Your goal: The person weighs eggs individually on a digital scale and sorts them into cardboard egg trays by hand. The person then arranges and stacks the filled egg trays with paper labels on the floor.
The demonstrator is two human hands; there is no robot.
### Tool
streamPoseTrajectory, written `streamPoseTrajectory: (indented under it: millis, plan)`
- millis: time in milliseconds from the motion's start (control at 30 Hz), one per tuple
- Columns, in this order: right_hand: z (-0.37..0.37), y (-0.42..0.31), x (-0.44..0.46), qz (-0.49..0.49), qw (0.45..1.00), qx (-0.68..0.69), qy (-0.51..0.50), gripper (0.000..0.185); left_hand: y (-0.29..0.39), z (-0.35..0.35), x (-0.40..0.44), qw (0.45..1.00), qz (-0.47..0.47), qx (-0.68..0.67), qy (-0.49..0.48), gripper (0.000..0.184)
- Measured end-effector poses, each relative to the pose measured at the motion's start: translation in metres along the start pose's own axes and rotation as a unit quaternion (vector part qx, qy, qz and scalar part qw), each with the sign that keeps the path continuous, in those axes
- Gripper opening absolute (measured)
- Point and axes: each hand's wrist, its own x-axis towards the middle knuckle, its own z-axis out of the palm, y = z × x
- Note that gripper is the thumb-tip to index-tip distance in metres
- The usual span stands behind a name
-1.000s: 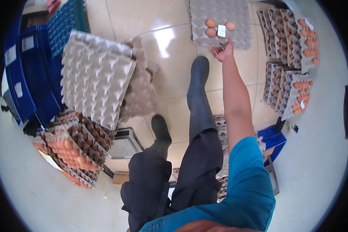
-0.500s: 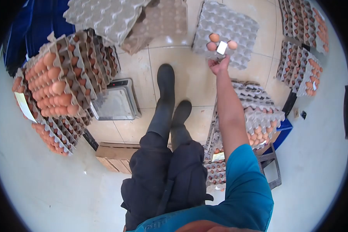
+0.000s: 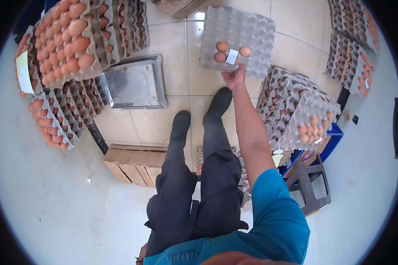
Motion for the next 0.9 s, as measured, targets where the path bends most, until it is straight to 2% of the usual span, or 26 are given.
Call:
streamPoseTrajectory:
  millis: [100, 133, 167, 233, 267, 300, 333, 400, 433, 467, 500, 567, 600, 633, 700, 767, 900]
  plan:
    - [0.006, 0.039, -0.013, 0.007, 1.0, 0.017, 0.001, 0.072, -0.022, -0.028, 0.038, 0.977, 0.184, 0.104, 0.006, 0.031]
    - [0.005, 0.051, -0.017, 0.002, 1.0, 0.02, 0.001, 0.073, -0.025, -0.039, 0.058, 0.968, 0.218, 0.123, 0.016, 0.031]
    - [0.0, 0.061, -0.016, 0.01, 0.999, 0.03, 0.006, 0.075, -0.027, -0.051, 0.081, 0.969, 0.211, 0.125, 0.035, 0.031]
    - [-0.015, 0.084, -0.006, 0.034, 0.998, 0.049, 0.015, 0.079, 0.017, -0.08, 0.128, 0.989, 0.098, 0.083, 0.072, 0.029]
    - [-0.017, 0.099, -0.016, 0.024, 0.999, 0.034, 0.021, 0.081, 0.068, -0.081, 0.14, 0.979, 0.125, -0.121, 0.106, 0.03]
    - [-0.019, 0.105, -0.031, 0.008, 1.0, 0.019, 0.024, 0.083, 0.132, -0.093, 0.139, 0.98, 0.159, -0.029, 0.114, 0.033]
    - [-0.025, 0.109, -0.036, -0.009, 1.0, 0.002, 0.028, 0.085, 0.167, -0.095, 0.148, 0.962, 0.24, -0.056, 0.116, 0.036]
    - [-0.033, 0.121, -0.043, 0.002, 0.999, 0.02, 0.033, 0.087, 0.256, -0.091, 0.144, 0.893, 0.403, 0.102, 0.174, 0.036]
    - [-0.043, 0.128, -0.05, 0.007, 1.0, 0.012, 0.02, 0.088, 0.301, -0.087, 0.138, 0.846, 0.486, 0.146, 0.161, 0.037]
    - [-0.053, 0.137, -0.057, 0.014, 1.0, 0.004, 0.007, 0.088, 0.35, -0.081, 0.118, 0.834, 0.527, 0.129, 0.1, 0.036]
    - [-0.058, 0.145, -0.06, 0.013, 0.999, -0.002, 0.036, 0.084, 0.385, -0.071, 0.103, 0.796, 0.584, 0.134, 0.079, 0.035]
    - [-0.064, 0.154, -0.069, 0.033, 0.998, -0.001, 0.056, 0.081, 0.441, -0.053, 0.078, 0.671, 0.728, 0.139, 0.023, 0.047]
    - [-0.07, 0.164, -0.076, 0.046, 0.996, 0.004, 0.072, 0.079, 0.46, -0.047, 0.059, 0.627, 0.765, 0.147, -0.002, 0.046]
    - [-0.077, 0.169, -0.08, 0.043, 0.996, -0.003, 0.072, 0.079, 0.475, -0.036, 0.04, 0.576, 0.812, 0.094, -0.018, 0.036]
    - [-0.083, 0.177, -0.09, 0.044, 0.997, -0.024, 0.057, 0.08, 0.488, -0.027, 0.016, 0.502, 0.863, 0.05, -0.032, 0.035]
    - [-0.102, 0.184, -0.083, 0.044, 0.996, -0.024, 0.073, 0.078, 0.484, -0.026, 0.008, 0.473, 0.88, 0.031, -0.035, 0.034]
    - [-0.115, 0.199, -0.088, 0.005, 0.996, -0.03, 0.09, 0.073, 0.448, -0.052, 0.025, 0.47, 0.882, 0.025, -0.02, 0.031]
